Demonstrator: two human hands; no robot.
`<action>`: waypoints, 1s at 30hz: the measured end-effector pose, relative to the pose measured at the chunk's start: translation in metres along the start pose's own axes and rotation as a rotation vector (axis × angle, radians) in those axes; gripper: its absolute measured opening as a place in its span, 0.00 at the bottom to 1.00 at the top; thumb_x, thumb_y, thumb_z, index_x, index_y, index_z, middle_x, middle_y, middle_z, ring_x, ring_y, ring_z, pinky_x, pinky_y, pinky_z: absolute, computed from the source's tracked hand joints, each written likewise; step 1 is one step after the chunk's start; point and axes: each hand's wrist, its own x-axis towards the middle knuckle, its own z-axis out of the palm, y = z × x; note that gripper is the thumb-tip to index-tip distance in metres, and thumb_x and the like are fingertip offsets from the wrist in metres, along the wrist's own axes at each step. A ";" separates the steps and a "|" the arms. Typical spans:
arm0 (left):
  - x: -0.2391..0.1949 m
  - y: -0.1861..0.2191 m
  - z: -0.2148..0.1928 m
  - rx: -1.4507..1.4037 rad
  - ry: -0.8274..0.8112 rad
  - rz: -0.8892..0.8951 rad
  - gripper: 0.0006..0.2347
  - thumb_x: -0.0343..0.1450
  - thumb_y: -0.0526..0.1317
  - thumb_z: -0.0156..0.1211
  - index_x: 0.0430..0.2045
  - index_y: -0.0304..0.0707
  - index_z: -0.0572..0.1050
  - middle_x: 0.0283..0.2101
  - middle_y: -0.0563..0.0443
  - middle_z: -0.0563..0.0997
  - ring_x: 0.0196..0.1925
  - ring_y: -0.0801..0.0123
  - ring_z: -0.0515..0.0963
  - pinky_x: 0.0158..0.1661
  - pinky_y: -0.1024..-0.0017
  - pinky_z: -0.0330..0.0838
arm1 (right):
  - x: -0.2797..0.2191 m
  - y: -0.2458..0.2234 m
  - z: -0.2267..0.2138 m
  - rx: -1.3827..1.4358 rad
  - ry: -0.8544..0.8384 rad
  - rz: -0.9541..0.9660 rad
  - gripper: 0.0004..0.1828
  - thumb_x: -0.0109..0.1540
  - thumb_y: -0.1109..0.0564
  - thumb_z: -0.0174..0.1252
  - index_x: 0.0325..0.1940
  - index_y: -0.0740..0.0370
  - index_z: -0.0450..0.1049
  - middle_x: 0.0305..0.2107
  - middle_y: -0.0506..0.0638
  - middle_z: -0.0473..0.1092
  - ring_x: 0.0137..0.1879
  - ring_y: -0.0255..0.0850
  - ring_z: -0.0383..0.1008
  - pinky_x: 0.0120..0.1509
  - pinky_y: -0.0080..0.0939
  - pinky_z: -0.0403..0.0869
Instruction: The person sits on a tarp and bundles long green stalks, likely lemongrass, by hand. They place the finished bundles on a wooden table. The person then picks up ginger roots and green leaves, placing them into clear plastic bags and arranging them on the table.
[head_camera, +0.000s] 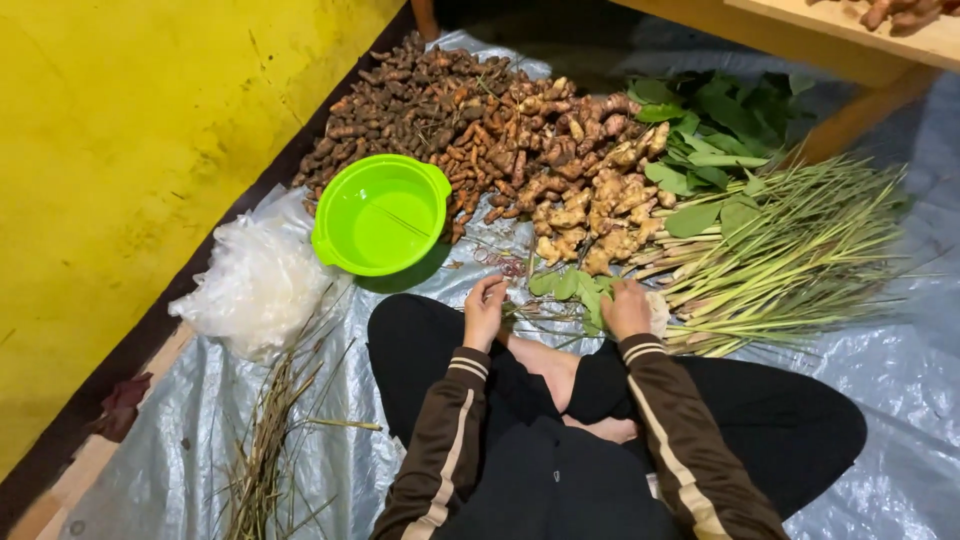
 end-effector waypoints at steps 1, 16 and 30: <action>0.003 -0.001 0.001 0.002 0.001 -0.003 0.12 0.71 0.36 0.64 0.48 0.38 0.79 0.41 0.45 0.85 0.37 0.71 0.84 0.40 0.73 0.80 | 0.000 -0.010 -0.003 0.001 -0.004 0.001 0.22 0.62 0.50 0.59 0.56 0.66 0.76 0.53 0.64 0.68 0.61 0.62 0.69 0.62 0.62 0.73; 0.051 -0.055 0.072 1.042 -0.346 0.363 0.17 0.66 0.41 0.65 0.49 0.41 0.75 0.47 0.44 0.78 0.49 0.48 0.80 0.51 0.60 0.74 | 0.038 0.032 0.014 0.448 0.021 0.424 0.23 0.59 0.43 0.65 0.49 0.61 0.73 0.40 0.64 0.77 0.54 0.62 0.76 0.59 0.58 0.73; 0.039 -0.048 0.074 0.474 -0.392 0.264 0.05 0.71 0.38 0.65 0.38 0.44 0.82 0.40 0.46 0.85 0.48 0.51 0.83 0.52 0.62 0.75 | -0.002 0.000 0.003 0.371 -0.162 0.299 0.31 0.59 0.56 0.63 0.66 0.62 0.68 0.51 0.70 0.70 0.61 0.66 0.72 0.67 0.61 0.71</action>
